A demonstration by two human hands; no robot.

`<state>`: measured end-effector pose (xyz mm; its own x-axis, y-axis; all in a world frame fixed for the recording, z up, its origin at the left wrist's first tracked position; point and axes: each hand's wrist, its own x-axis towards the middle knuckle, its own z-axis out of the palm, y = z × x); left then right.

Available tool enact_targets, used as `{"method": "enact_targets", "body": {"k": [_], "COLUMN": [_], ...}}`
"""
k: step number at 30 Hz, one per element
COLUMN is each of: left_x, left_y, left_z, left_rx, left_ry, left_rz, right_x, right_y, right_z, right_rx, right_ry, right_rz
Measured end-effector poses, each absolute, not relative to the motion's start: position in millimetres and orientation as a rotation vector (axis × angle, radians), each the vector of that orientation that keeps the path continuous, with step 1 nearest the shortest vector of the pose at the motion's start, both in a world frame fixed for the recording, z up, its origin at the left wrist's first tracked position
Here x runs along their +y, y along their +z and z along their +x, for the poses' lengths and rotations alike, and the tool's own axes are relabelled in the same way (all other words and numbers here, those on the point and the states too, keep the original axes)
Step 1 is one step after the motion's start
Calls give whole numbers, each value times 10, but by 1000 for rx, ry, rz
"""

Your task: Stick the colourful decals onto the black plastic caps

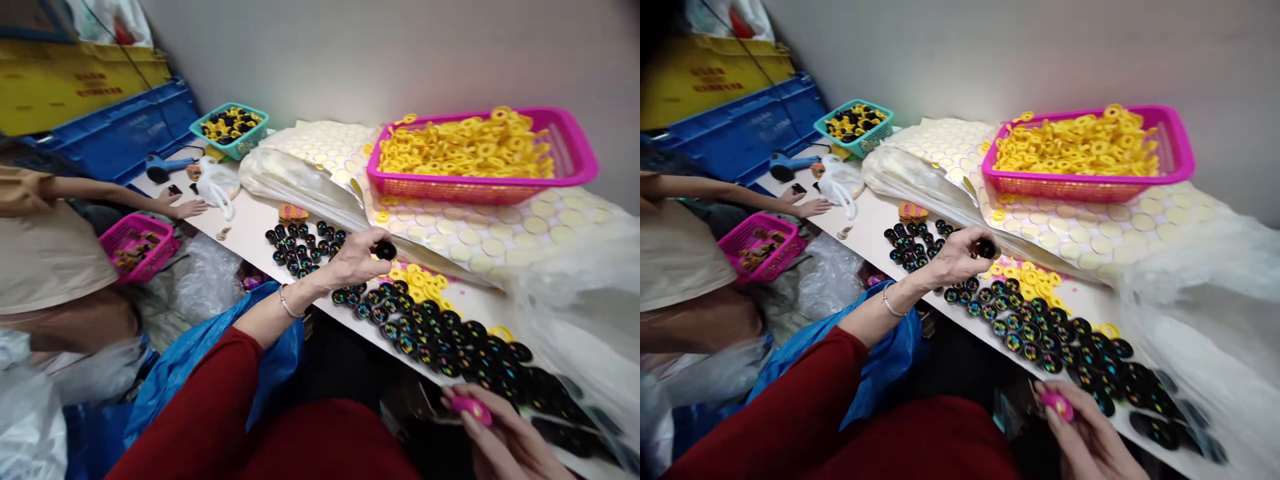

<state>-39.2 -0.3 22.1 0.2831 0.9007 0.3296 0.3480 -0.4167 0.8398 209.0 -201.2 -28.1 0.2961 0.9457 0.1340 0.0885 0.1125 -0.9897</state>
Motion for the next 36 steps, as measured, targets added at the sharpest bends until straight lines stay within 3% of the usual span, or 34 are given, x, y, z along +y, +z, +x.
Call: {"method": "enact_targets", "body": {"k": [7, 24, 31, 36], "left_x": [-771, -1444, -1485, -1516], "left_y": [82, -331, -426, -540], "left_z": [124, 773, 796, 782], "left_rx": [862, 880, 839, 748], "left_ry": [1057, 819, 867, 880], "left_rz": [1915, 1627, 1401, 1282], "right_x": [-1770, -1885, -1899, -2038], "right_y": [-50, 326, 237, 145], "right_z": [2017, 2511, 2545, 2528], "right_rx": [-1175, -2548, -2379, -1892], "right_ry": [728, -237, 0, 327], "right_rz": [-1218, -1146, -1026, -1197]}}
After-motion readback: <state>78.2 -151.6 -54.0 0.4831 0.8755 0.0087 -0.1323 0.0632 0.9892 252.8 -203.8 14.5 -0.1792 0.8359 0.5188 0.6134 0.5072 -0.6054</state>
